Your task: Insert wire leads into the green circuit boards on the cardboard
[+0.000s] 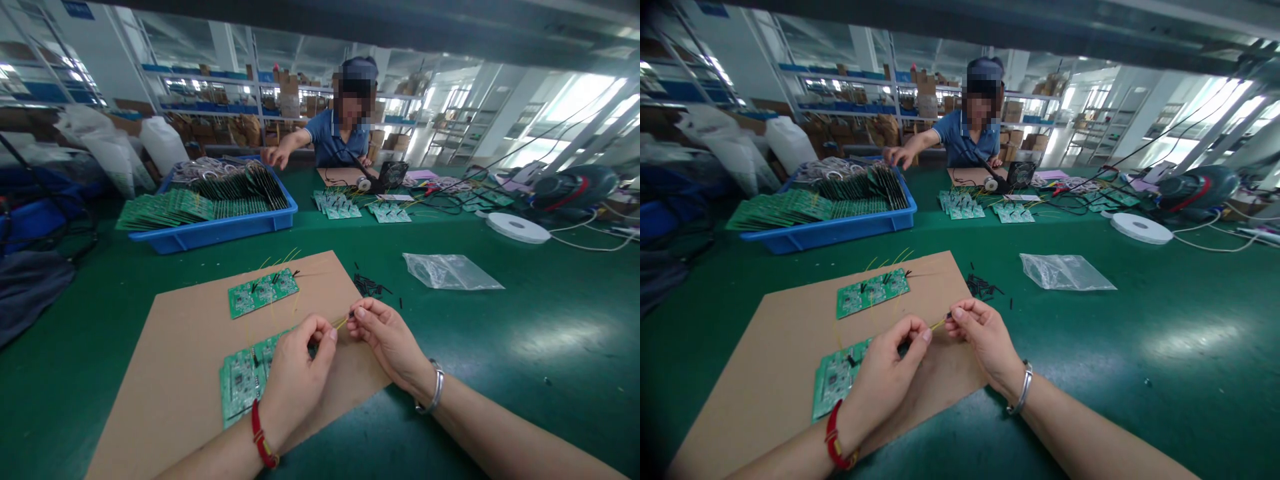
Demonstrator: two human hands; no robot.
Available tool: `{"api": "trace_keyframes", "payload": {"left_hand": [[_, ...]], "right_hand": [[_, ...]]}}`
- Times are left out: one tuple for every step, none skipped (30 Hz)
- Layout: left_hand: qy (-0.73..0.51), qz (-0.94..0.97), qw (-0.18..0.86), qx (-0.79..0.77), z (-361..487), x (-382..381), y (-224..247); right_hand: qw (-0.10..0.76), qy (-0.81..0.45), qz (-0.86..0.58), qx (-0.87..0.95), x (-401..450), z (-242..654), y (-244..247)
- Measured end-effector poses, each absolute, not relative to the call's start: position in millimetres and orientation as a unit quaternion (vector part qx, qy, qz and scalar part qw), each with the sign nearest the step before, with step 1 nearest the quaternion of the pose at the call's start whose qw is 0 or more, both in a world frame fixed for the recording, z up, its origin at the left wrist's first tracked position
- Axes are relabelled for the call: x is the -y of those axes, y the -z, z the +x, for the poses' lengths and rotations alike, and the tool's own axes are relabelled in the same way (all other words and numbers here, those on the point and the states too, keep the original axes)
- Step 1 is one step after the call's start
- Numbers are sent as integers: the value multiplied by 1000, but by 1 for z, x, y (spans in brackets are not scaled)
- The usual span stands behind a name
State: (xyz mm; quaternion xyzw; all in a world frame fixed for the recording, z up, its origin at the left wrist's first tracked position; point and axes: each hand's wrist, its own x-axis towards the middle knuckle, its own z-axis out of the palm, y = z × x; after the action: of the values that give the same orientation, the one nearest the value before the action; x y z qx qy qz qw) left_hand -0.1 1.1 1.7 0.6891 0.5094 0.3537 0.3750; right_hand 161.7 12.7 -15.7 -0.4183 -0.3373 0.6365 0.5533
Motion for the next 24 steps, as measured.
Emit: {"api": "trace_keyframes", "payload": {"left_hand": [[-354,690,374,-509,0,-1,-2],[-355,690,374,-508,0,-1,-2],[-357,690,373,-507,0,-1,-2],[-358,691,372,-506,0,-1,-1],[-359,691,373,-505,0,-1,-1],[-360,691,374,-504,0,-1,-1],[-360,690,374,-504,0,-2,-1],[-360,689,375,-505,0,-2,-1],[-360,689,376,-505,0,-2,-1],[-359,688,376,-505,0,-2,-1],[-359,689,377,-505,0,-2,-1],[-358,689,377,-505,0,-2,-1],[-358,690,377,-504,0,-2,-1],[-357,691,377,-503,-1,-2,-1],[-356,691,376,-503,-1,-1,-1],[-356,691,376,-504,-1,-1,-1],[-357,691,376,-504,-1,-1,-1],[-357,691,376,-504,-1,-2,0],[-357,690,377,-505,-1,-2,0],[-358,689,377,-505,-1,-2,1],[-358,688,378,-505,-1,-2,1],[-357,687,379,-506,-1,-2,1],[-357,686,380,-507,-1,-2,1],[-357,685,381,-508,-1,-2,1]], "right_hand": [[555,-635,-419,336,-13,162,16],[556,-634,-420,335,-13,162,16],[557,-633,-420,336,-13,162,16],[557,-632,-420,338,-13,162,16],[557,-631,-419,339,-13,162,16],[558,-631,-418,339,-13,163,16],[559,-632,-417,338,-13,163,15],[560,-634,-415,335,-13,163,15],[561,-636,-414,332,-14,163,15],[561,-638,-412,330,-14,163,15],[559,-639,-411,331,-14,163,15],[558,-638,-411,335,-14,163,15],[556,-637,-413,340,-13,162,15],[553,-635,-415,344,-13,162,15],[551,-633,-417,348,-13,162,15],[549,-632,-419,351,-13,163,15],[548,-632,-420,352,-13,163,15],[548,-632,-421,351,-12,163,15],[547,-633,-420,351,-12,163,15],[546,-634,-420,350,-12,163,15],[545,-636,-420,349,-12,163,15],[546,-637,-420,348,-13,163,15],[547,-637,-419,346,-13,163,15],[548,-637,-418,345,-13,163,15]]}}
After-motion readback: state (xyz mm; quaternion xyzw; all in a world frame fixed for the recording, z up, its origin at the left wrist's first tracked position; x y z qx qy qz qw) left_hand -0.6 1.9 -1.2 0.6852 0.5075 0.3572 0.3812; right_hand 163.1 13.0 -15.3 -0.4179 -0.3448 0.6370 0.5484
